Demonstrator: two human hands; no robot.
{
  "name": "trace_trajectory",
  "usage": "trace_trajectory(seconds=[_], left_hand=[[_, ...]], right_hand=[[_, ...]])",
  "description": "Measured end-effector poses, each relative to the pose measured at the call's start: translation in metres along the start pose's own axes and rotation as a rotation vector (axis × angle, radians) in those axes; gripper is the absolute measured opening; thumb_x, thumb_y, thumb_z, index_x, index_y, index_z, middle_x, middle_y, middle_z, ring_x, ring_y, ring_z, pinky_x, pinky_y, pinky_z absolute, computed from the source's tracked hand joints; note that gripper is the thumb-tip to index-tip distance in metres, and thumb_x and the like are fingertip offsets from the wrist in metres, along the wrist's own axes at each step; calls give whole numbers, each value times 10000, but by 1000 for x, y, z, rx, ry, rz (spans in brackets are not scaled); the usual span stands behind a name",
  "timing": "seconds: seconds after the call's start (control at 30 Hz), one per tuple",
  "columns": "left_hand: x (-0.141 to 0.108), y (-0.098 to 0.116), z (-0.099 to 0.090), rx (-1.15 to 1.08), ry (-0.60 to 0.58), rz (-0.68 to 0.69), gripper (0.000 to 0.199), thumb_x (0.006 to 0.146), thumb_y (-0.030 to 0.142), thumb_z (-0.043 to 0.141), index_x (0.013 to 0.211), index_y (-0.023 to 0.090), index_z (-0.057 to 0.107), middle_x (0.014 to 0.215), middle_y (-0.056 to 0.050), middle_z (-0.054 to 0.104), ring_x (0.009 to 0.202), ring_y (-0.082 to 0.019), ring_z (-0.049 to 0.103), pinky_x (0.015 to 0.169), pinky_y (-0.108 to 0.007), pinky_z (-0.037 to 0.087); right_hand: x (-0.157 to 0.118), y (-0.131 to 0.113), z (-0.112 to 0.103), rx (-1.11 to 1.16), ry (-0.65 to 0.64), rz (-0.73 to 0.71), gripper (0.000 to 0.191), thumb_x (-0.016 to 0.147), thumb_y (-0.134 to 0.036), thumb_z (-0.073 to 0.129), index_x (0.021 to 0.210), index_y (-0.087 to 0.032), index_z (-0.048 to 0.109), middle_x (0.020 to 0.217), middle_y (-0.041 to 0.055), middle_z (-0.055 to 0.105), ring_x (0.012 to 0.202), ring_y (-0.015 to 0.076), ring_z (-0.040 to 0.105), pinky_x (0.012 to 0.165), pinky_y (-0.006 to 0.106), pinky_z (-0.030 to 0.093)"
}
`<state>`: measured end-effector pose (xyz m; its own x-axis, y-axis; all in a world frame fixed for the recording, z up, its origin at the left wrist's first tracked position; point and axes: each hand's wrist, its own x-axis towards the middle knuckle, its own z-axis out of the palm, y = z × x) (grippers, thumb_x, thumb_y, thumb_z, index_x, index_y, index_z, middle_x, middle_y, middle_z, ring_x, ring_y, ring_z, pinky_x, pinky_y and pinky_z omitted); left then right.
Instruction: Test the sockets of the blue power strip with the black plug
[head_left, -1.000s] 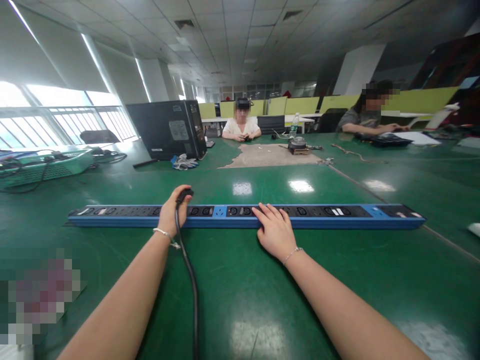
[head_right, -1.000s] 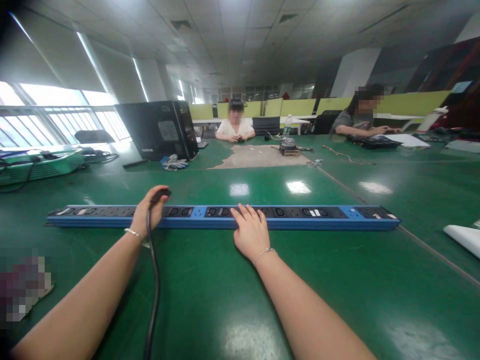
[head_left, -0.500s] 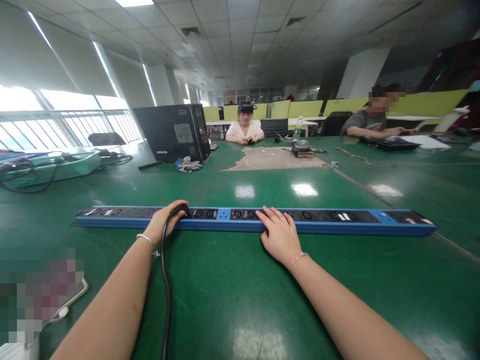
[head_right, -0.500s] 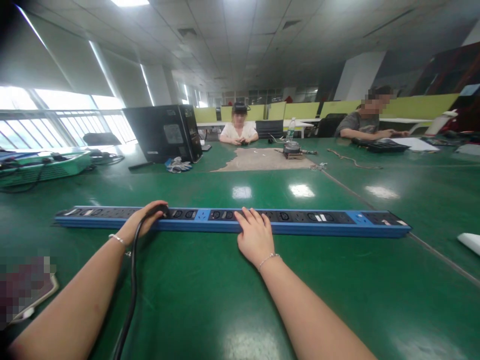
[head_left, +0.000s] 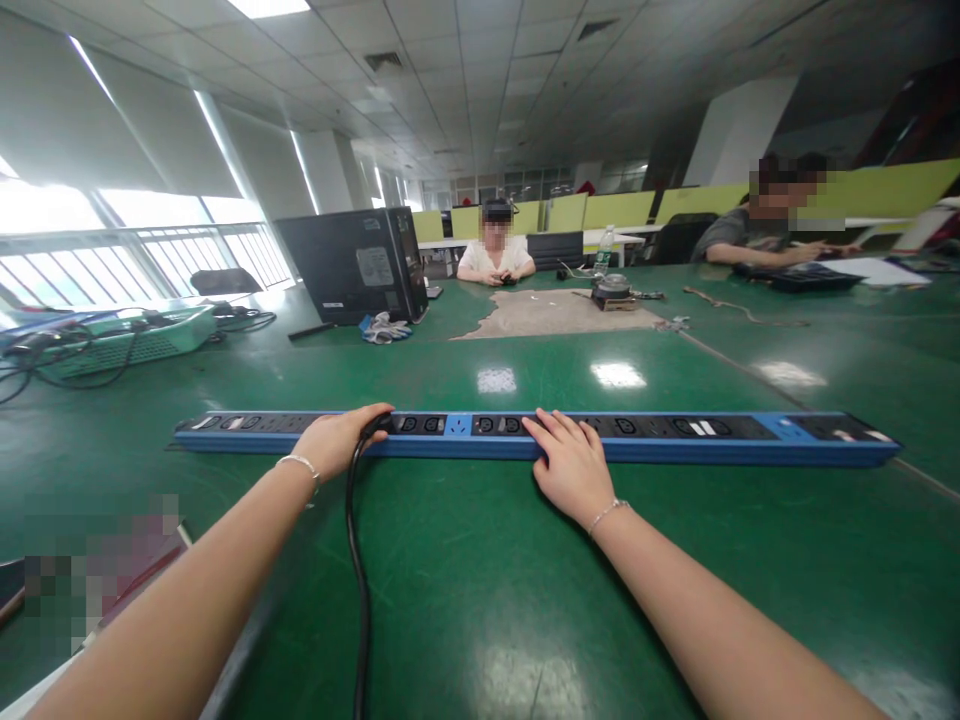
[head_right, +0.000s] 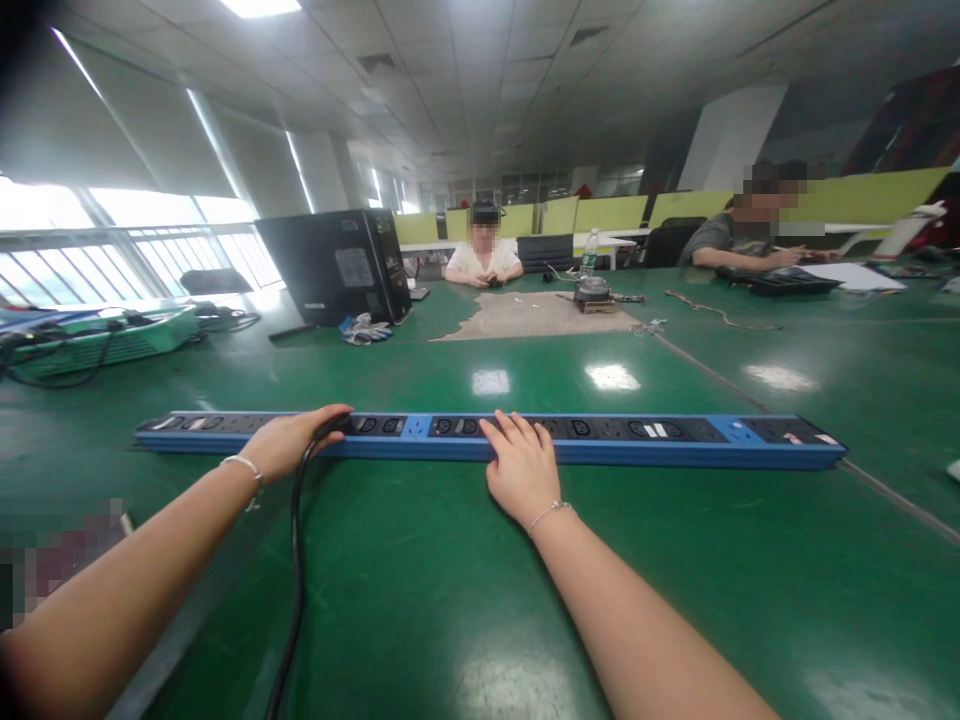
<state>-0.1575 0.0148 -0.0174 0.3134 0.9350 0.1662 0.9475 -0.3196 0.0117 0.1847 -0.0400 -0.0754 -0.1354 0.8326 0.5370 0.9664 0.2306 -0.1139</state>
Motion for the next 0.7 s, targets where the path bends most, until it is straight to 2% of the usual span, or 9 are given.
trace_trajectory(seconds=[0.17, 0.33, 0.7], left_hand=[[-3, 7, -3, 64, 17, 60, 618, 783, 629, 403, 1308, 306, 421, 1263, -85, 567, 1066, -284, 579, 877, -414, 443], [-2, 4, 2, 42, 28, 82, 554, 828, 585, 353, 1301, 305, 417, 1381, -55, 462, 1227, -252, 461, 981, -419, 387], [1, 0, 8, -18, 24, 50, 497, 860, 528, 310, 1293, 313, 425, 1374, -47, 471, 1281, -260, 396, 995, -448, 381]], right_hand=[[0, 0, 0, 2, -4, 0, 530, 749, -141, 459, 1255, -285, 520, 1348, 5, 489, 1244, 193, 392, 1047, 416, 216], [0, -1, -1, 3, -12, 4, 521, 756, -147, 455, 1255, -284, 520, 1348, 4, 489, 1245, 193, 389, 1044, 415, 213], [0, -2, -2, 14, -2, 3, 508, 763, -146, 452, 1247, -281, 529, 1341, 4, 496, 1239, 194, 397, 1041, 414, 219]])
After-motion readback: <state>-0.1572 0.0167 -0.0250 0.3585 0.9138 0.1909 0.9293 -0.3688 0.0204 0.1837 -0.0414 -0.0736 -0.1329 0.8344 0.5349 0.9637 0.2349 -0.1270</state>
